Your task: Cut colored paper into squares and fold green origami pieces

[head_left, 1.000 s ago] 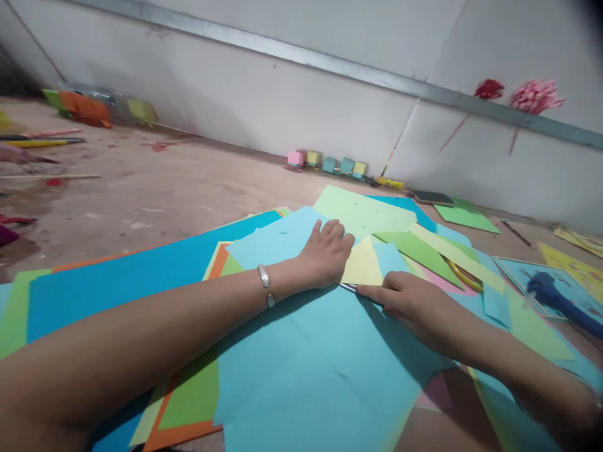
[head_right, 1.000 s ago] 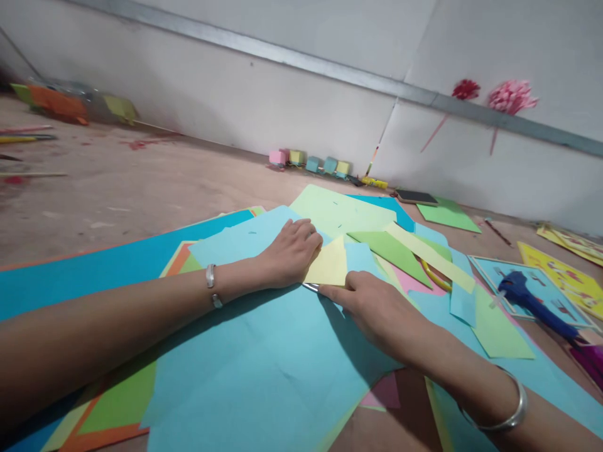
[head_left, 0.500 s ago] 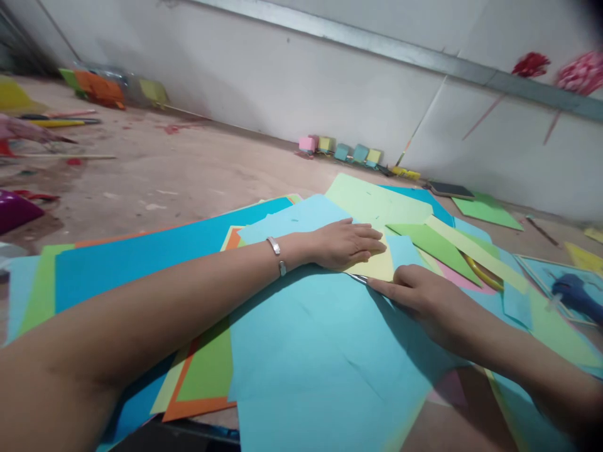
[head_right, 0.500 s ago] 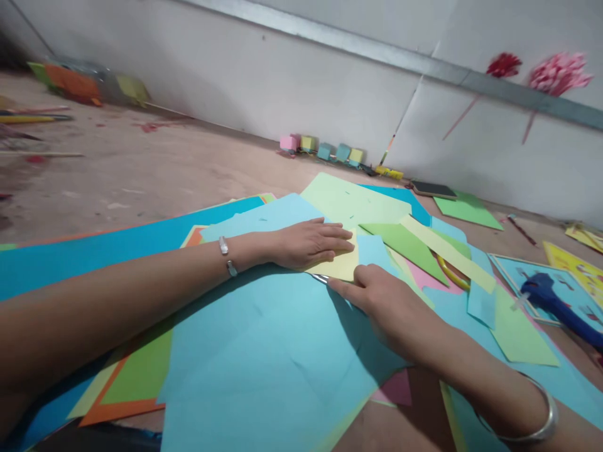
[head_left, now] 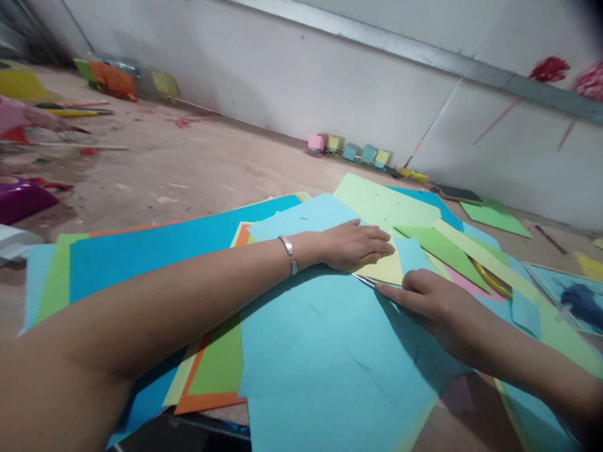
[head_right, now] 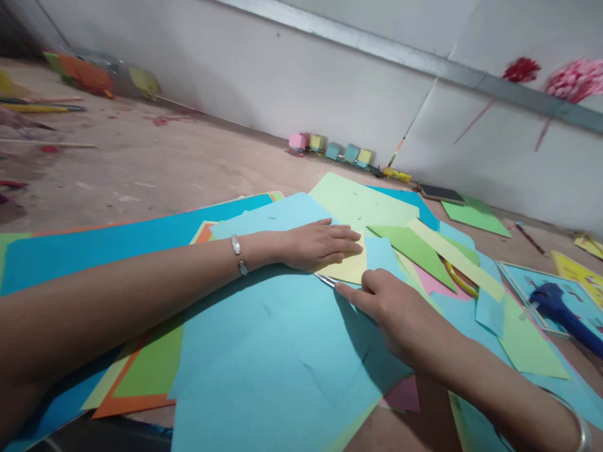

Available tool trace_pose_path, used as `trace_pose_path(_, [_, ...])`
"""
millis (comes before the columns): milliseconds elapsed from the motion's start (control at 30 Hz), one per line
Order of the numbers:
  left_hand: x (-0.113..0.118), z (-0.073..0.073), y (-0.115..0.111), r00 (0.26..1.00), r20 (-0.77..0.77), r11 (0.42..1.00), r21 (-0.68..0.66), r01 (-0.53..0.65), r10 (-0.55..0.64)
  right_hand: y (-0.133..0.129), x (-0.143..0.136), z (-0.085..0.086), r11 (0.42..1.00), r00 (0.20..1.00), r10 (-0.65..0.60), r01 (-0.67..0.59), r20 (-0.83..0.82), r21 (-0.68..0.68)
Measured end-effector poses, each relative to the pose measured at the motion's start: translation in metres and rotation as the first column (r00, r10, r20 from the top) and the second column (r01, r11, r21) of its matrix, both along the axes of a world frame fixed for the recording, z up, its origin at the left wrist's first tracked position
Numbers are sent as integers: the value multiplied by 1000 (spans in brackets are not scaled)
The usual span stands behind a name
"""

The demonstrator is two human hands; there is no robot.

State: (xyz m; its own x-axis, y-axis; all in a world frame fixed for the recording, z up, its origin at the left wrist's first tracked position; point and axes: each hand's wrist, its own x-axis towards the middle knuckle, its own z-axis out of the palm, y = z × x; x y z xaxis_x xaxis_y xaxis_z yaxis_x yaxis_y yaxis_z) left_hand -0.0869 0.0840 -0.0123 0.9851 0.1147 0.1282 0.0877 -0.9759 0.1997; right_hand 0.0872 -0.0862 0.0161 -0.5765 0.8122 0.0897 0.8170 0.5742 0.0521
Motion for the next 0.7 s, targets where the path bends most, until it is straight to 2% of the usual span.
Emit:
trace_pose_path(200, [1, -3, 1, 1000, 28, 1000, 1, 11, -11, 6, -13, 3, 999, 999, -27, 26, -24, -23])
trace_pose_path(467, [0, -4, 4, 1000, 18, 999, -31, 9, -9, 16, -21, 3, 999, 998, 49, -49, -49, -13])
trace_pose_path(700, [1, -6, 4, 999, 38, 1000, 8, 25, -25, 8, -17, -1, 999, 998, 47, -48, -49, -22])
